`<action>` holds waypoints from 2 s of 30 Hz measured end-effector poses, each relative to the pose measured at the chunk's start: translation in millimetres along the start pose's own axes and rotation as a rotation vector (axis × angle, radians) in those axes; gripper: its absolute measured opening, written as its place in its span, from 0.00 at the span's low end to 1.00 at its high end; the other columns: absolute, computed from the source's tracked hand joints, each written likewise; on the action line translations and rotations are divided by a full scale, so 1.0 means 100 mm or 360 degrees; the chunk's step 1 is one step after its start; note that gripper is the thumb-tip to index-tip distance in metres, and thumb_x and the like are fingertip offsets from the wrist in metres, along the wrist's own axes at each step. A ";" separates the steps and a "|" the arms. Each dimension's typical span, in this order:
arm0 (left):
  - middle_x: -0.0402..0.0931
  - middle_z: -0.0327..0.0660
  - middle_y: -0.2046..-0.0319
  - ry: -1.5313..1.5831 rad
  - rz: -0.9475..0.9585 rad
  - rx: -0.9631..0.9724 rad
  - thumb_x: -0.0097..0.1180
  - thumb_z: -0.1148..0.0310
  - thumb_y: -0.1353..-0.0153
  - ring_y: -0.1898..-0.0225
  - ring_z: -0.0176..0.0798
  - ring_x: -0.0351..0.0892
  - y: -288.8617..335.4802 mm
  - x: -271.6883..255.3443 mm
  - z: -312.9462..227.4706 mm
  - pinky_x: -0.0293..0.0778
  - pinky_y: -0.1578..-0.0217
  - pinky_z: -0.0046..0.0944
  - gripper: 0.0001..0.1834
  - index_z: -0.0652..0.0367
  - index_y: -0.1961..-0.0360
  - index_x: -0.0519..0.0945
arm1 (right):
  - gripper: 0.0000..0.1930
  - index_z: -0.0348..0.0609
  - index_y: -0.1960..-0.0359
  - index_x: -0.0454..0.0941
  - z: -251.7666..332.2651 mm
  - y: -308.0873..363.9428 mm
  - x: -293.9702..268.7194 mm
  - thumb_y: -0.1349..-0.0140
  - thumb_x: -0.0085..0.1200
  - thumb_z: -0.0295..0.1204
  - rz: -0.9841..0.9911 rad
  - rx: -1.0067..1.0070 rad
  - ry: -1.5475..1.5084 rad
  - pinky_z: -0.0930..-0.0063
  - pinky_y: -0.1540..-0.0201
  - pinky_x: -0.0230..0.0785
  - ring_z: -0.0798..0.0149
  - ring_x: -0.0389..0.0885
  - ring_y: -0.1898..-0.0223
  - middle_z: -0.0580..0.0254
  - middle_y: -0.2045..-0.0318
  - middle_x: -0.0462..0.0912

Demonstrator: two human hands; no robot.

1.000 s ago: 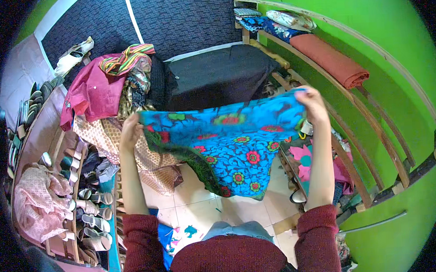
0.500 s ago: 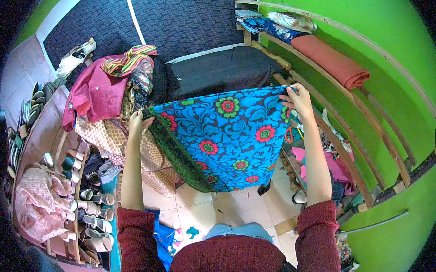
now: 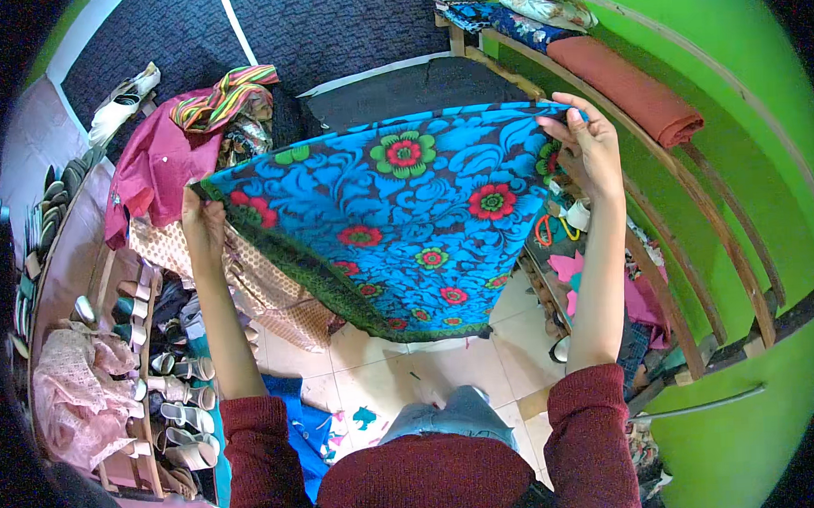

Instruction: Folding and organizing various patterned fabrics in a storage area.

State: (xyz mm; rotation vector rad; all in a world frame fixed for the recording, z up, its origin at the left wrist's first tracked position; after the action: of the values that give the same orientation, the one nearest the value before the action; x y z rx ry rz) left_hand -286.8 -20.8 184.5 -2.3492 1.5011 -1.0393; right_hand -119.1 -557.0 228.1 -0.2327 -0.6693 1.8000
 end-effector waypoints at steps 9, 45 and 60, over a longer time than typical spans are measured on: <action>0.69 0.40 0.50 -0.0788 -0.0125 -0.0199 0.24 0.53 0.32 0.61 0.38 0.78 -0.47 -0.03 1.13 0.72 0.59 0.33 0.24 0.60 0.50 0.64 | 0.12 0.37 0.55 0.74 -1.16 -0.69 -0.06 0.36 0.43 0.27 0.0058 -0.0118 0.0248 0.76 0.50 0.66 0.70 0.75 0.57 0.61 0.58 0.76; 0.37 0.53 0.35 -0.3036 0.0016 0.0666 0.65 0.74 0.63 0.59 0.58 0.71 -3.27 0.87 2.21 0.69 0.63 0.46 0.33 0.64 0.57 0.60 | 0.52 0.41 0.36 0.42 -2.86 -3.85 0.67 0.60 0.64 0.38 -0.0025 -0.0957 0.2009 0.46 0.47 0.56 0.47 0.66 0.45 0.52 0.34 0.46; 0.38 0.50 0.34 -0.3103 -0.0066 0.1013 0.65 0.73 0.62 0.58 0.55 0.72 -5.75 0.96 2.60 0.69 0.61 0.46 0.28 0.63 0.61 0.62 | 0.58 0.47 0.34 0.39 -3.46 -6.08 1.32 0.68 0.67 0.31 -0.0085 -0.1076 0.2291 0.58 0.45 0.55 0.53 0.68 0.47 0.55 0.33 0.41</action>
State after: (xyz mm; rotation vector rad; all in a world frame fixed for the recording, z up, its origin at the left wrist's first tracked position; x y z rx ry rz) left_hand 323.3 117.5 311.8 -1.5363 0.1979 0.7348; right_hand 495.4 -205.0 302.0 -1.7130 -0.1581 0.8734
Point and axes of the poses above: each hand's wrist, its own y-axis away from the middle knuckle, its own x-axis out of the palm, z = x × y, the point moved 9 cm from there along -y, towards the middle knuckle
